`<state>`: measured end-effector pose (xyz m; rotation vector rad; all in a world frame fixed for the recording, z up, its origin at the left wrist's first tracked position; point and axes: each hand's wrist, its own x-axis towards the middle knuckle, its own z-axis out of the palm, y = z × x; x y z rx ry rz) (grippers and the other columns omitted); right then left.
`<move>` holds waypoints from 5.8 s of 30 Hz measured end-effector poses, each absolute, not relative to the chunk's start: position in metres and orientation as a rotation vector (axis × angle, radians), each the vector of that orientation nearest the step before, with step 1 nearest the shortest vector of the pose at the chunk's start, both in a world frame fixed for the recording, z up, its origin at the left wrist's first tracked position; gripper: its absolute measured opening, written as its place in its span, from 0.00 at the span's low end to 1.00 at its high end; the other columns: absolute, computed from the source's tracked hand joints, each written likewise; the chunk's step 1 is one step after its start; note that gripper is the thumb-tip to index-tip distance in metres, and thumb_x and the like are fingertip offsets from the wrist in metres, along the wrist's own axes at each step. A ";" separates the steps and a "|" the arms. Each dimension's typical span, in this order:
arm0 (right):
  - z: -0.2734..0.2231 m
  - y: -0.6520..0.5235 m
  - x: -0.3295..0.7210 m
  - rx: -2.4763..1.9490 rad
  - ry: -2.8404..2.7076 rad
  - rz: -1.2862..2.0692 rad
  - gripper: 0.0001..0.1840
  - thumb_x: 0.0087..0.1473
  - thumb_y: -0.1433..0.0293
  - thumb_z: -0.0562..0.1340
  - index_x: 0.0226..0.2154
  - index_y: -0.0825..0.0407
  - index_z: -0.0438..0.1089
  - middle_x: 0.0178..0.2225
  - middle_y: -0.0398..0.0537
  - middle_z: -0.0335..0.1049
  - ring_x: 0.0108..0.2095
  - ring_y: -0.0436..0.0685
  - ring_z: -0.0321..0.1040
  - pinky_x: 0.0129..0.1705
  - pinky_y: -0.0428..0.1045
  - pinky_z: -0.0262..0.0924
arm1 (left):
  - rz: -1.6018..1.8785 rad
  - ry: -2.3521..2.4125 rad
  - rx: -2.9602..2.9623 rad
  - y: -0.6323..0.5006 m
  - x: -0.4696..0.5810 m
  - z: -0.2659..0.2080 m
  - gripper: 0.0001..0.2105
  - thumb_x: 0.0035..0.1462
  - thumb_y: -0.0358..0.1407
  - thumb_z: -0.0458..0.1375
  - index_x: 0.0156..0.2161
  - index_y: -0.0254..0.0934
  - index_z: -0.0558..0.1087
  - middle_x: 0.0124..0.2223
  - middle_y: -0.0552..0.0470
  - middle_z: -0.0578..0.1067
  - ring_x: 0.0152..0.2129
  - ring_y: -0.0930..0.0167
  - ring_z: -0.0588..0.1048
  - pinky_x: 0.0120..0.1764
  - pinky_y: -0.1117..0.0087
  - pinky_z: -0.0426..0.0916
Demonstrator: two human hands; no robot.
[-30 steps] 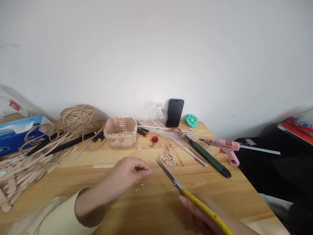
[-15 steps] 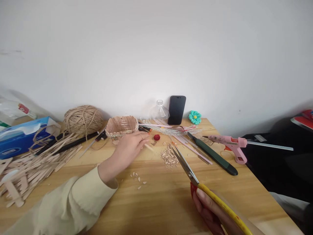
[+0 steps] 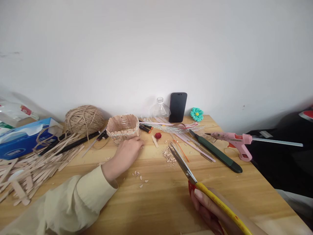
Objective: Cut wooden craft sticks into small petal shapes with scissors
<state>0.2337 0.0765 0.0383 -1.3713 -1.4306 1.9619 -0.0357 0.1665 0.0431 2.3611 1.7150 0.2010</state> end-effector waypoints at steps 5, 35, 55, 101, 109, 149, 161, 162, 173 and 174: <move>0.033 0.080 0.239 -1.354 -1.376 2.100 0.30 0.48 0.40 0.52 0.25 0.52 0.61 0.10 0.35 0.56 0.09 0.45 0.52 0.12 0.41 0.48 | 0.154 1.822 2.302 0.165 -0.032 0.039 0.11 0.59 0.29 0.47 0.36 0.34 0.72 0.40 0.43 0.74 0.37 0.64 0.74 0.38 0.67 0.66; 0.090 0.119 0.144 -1.236 -1.539 1.388 0.05 0.43 0.72 0.60 0.25 0.50 0.62 0.24 0.40 0.63 0.27 0.52 0.60 0.29 0.47 0.56 | 0.878 1.131 1.059 0.126 -0.021 0.093 0.05 0.39 0.29 0.62 0.25 0.34 0.70 0.23 0.58 0.71 0.21 0.76 0.69 0.26 0.74 0.65; 0.096 0.117 0.141 -1.169 -1.468 1.462 0.08 0.42 0.69 0.63 0.24 0.50 0.61 0.21 0.39 0.62 0.22 0.50 0.58 0.24 0.45 0.54 | 0.717 1.083 1.024 0.126 -0.027 0.093 0.05 0.42 0.34 0.63 0.24 0.34 0.74 0.24 0.55 0.74 0.21 0.75 0.69 0.26 0.73 0.65; 0.081 0.102 0.151 -1.214 -1.886 1.488 0.28 0.49 0.42 0.53 0.30 0.51 0.59 0.27 0.42 0.55 0.28 0.53 0.52 0.30 0.48 0.50 | 1.258 0.980 0.878 0.123 -0.030 0.106 0.03 0.44 0.34 0.65 0.25 0.38 0.76 0.25 0.57 0.74 0.22 0.78 0.68 0.25 0.80 0.66; 0.081 0.102 0.141 -1.248 -1.898 1.451 0.29 0.49 0.41 0.51 0.29 0.51 0.58 0.26 0.42 0.54 0.28 0.54 0.52 0.31 0.48 0.49 | 1.318 0.989 0.841 0.121 -0.026 0.101 0.03 0.46 0.34 0.64 0.26 0.38 0.75 0.26 0.59 0.73 0.23 0.79 0.68 0.25 0.82 0.65; 0.084 0.108 0.150 -1.194 -1.951 1.515 0.31 0.48 0.40 0.51 0.28 0.51 0.59 0.25 0.40 0.55 0.25 0.50 0.51 0.26 0.47 0.49 | 1.212 1.085 0.916 0.128 -0.032 0.105 0.03 0.44 0.33 0.63 0.26 0.36 0.74 0.26 0.56 0.74 0.23 0.76 0.70 0.25 0.78 0.67; 0.081 0.108 0.153 -1.221 -1.987 1.457 0.29 0.50 0.40 0.50 0.27 0.50 0.57 0.25 0.41 0.55 0.26 0.52 0.52 0.26 0.47 0.50 | 1.209 1.084 0.936 0.128 -0.032 0.106 0.03 0.44 0.33 0.63 0.24 0.35 0.74 0.24 0.57 0.73 0.22 0.77 0.69 0.25 0.78 0.67; 0.082 0.109 0.153 -1.225 -1.989 1.452 0.29 0.49 0.40 0.50 0.27 0.50 0.57 0.25 0.41 0.55 0.26 0.52 0.52 0.26 0.47 0.49 | 1.210 1.086 0.935 0.128 -0.032 0.106 0.03 0.44 0.33 0.63 0.24 0.35 0.74 0.24 0.57 0.73 0.22 0.77 0.69 0.25 0.78 0.66; 0.077 0.109 0.153 -1.199 -2.050 1.424 0.29 0.51 0.41 0.48 0.28 0.50 0.57 0.25 0.42 0.56 0.26 0.53 0.53 0.26 0.47 0.50 | 1.253 1.106 0.951 0.126 -0.031 0.107 0.03 0.44 0.34 0.62 0.25 0.35 0.74 0.25 0.56 0.73 0.24 0.75 0.70 0.26 0.76 0.67; 0.077 0.109 0.153 -1.205 -2.052 1.413 0.29 0.51 0.40 0.48 0.27 0.50 0.57 0.25 0.41 0.56 0.26 0.52 0.53 0.26 0.47 0.50 | 1.253 1.110 0.951 0.126 -0.031 0.107 0.03 0.44 0.33 0.62 0.25 0.35 0.74 0.24 0.56 0.73 0.24 0.74 0.70 0.26 0.76 0.67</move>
